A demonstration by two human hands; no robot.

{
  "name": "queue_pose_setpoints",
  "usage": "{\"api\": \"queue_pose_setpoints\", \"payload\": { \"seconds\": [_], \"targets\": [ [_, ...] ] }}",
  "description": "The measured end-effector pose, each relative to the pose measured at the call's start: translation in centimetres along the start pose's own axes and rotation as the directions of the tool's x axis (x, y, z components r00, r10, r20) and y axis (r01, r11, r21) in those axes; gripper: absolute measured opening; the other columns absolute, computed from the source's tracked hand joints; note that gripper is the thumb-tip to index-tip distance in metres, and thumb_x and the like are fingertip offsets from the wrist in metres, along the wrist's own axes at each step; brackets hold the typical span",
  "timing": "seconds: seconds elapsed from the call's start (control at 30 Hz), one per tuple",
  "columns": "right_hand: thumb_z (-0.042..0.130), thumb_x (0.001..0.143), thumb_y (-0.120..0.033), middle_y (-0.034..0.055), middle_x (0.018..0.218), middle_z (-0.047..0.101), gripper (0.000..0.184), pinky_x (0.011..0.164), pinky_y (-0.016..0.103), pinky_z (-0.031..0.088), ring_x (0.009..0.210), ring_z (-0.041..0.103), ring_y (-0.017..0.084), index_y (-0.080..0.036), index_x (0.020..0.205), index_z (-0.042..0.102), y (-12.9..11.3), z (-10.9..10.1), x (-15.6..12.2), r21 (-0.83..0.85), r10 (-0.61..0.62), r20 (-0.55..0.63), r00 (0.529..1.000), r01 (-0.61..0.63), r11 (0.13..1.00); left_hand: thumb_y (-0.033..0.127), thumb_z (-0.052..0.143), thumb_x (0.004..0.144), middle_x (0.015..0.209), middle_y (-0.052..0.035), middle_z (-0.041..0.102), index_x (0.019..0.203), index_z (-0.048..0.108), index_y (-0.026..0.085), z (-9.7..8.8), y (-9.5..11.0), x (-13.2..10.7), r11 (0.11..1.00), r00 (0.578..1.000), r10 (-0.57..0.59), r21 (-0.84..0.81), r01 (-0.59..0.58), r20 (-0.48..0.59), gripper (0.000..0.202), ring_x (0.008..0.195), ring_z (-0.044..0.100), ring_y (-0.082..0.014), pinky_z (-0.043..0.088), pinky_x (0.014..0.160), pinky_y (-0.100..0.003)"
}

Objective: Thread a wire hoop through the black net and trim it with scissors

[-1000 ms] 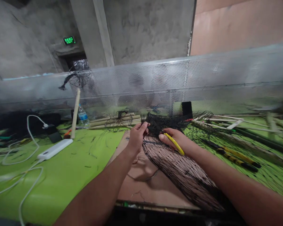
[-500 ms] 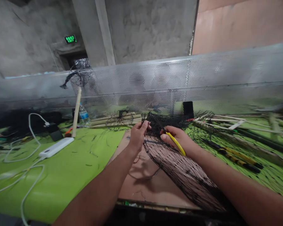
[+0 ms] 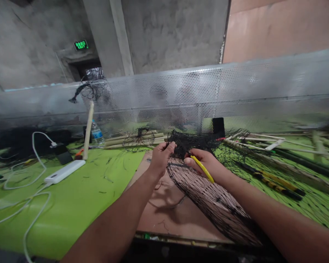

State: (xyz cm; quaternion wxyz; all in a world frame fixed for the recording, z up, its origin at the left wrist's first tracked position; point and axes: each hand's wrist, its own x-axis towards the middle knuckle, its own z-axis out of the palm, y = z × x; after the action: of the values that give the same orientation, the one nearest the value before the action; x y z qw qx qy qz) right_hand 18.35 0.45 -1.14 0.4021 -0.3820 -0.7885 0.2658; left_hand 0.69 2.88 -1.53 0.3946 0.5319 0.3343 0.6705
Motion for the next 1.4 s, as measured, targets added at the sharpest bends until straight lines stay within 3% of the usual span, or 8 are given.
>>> {"api": "queue_pose_setpoints", "payload": {
  "seconds": [0.1, 0.3, 0.6, 1.0, 1.4],
  "targets": [
    [0.060, 0.076, -0.054, -0.0048, 0.055, 0.041, 0.037, 0.045, 0.022, 0.026, 0.049, 0.036, 0.009, -0.018, 0.070, 0.051, 0.0, 0.0, 0.0, -0.010, -0.004, 0.008, 1.000, 0.004, 1.000, 0.041, 0.069, 0.070, 0.052, 0.0042, 0.045, 0.064, 0.063, 0.013, 0.0, 0.0, -0.1, 1.000, 0.999, 0.007, 0.026, -0.009, 0.049, 0.030, 0.049, 0.036, -0.0057, 0.031, 0.052, -0.020],
    [0.060, 0.075, -0.055, -0.0056, 0.050, 0.038, 0.042, 0.044, 0.022, 0.028, 0.046, 0.037, 0.009, -0.020, 0.062, 0.041, 0.1, 0.2, 0.0, 0.015, 0.005, 0.015, 1.000, -0.005, 1.000, 0.038, 0.072, 0.067, 0.057, 0.0025, 0.052, 0.066, 0.066, 0.012, 0.2, -0.1, -0.2, 0.997, 0.998, 0.037, 0.064, -0.040, 0.041, 0.026, 0.054, 0.041, -0.0071, 0.035, 0.054, -0.020],
    [0.059, 0.074, -0.057, -0.0067, 0.044, 0.038, 0.043, 0.037, 0.021, 0.027, 0.038, 0.038, 0.009, -0.020, 0.060, 0.041, -1.2, 0.4, -0.5, 0.149, 0.108, 0.062, 0.992, -0.116, 0.982, 0.037, 0.071, 0.067, 0.054, 0.0038, 0.045, 0.059, 0.058, 0.013, 0.0, 0.1, -0.3, 0.984, 0.995, 0.088, 0.150, -0.094, 0.043, 0.028, 0.053, 0.036, -0.0067, 0.030, 0.051, -0.020],
    [0.057, 0.078, -0.052, -0.0061, 0.046, 0.038, 0.040, 0.040, 0.021, 0.025, 0.041, 0.036, 0.008, -0.020, 0.062, 0.041, -0.2, 0.4, -0.3, 0.049, 0.051, 0.047, 0.998, -0.054, 0.997, 0.038, 0.070, 0.068, 0.054, 0.0044, 0.035, 0.055, 0.050, 0.013, -0.1, 0.3, -0.3, 0.973, 0.991, 0.089, 0.202, -0.108, 0.099, 0.035, 0.054, 0.029, -0.0060, 0.025, 0.049, -0.019],
    [0.055, 0.076, -0.058, -0.0058, 0.048, 0.033, 0.046, 0.044, 0.022, 0.019, 0.046, 0.030, 0.008, -0.019, 0.057, 0.039, 0.0, 0.1, 0.0, -0.056, 0.024, 0.001, 1.000, -0.024, 0.998, 0.038, 0.069, 0.068, 0.054, 0.0046, 0.037, 0.056, 0.051, 0.013, -0.2, 0.3, -0.2, 0.973, 0.989, 0.076, 0.205, -0.101, 0.124, 0.034, 0.054, 0.031, -0.0063, 0.025, 0.050, -0.020]
  ]
}}
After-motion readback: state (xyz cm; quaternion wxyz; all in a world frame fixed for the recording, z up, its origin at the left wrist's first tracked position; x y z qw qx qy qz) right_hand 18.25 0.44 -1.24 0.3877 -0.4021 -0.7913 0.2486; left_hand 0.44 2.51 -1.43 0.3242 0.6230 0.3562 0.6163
